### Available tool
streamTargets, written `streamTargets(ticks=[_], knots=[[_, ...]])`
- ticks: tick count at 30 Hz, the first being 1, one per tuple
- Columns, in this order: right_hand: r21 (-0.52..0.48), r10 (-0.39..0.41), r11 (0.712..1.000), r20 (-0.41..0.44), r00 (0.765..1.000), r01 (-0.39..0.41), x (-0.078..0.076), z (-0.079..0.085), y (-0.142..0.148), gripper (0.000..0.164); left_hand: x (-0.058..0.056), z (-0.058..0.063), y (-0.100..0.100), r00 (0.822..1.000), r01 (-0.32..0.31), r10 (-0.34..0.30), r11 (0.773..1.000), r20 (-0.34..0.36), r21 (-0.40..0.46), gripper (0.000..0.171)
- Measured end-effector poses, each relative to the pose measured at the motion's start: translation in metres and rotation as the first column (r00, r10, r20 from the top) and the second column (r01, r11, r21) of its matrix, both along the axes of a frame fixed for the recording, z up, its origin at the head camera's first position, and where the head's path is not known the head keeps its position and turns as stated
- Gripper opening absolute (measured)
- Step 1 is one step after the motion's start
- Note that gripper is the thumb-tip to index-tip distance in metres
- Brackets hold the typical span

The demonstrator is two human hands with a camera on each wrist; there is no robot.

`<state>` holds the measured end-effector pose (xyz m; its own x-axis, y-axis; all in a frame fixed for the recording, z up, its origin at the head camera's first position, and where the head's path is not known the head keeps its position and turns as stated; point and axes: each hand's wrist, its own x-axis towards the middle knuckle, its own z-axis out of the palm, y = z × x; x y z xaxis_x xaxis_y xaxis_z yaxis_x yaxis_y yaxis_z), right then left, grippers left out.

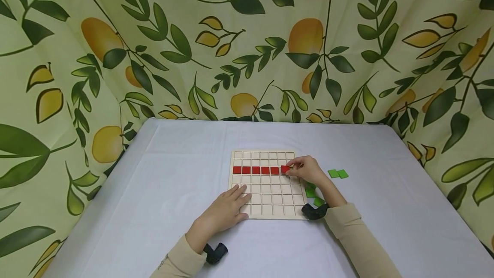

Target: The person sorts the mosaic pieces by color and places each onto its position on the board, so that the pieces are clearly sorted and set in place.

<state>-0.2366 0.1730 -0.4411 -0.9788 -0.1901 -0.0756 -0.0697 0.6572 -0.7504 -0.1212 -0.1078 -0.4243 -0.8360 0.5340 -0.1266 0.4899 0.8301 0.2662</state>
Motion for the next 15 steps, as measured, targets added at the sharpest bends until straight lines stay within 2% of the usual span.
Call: streamTargets(ticks=[6,15], knots=[[-0.001,0.022,1.000,-0.007,1.000,-0.022,-0.0011,-0.0027,0.0000,0.026,-0.0015,-0.0029,-0.0001,1.000,-0.003,0.003,1.000,-0.002,-0.001,0.055],[0.018,0.000,1.000,0.001,1.000,0.000,-0.0022,-0.0045,-0.0030,0.026,-0.0034,-0.0055,-0.0004,1.000,0.002,-0.002,1.000,-0.015,-0.013,0.055]])
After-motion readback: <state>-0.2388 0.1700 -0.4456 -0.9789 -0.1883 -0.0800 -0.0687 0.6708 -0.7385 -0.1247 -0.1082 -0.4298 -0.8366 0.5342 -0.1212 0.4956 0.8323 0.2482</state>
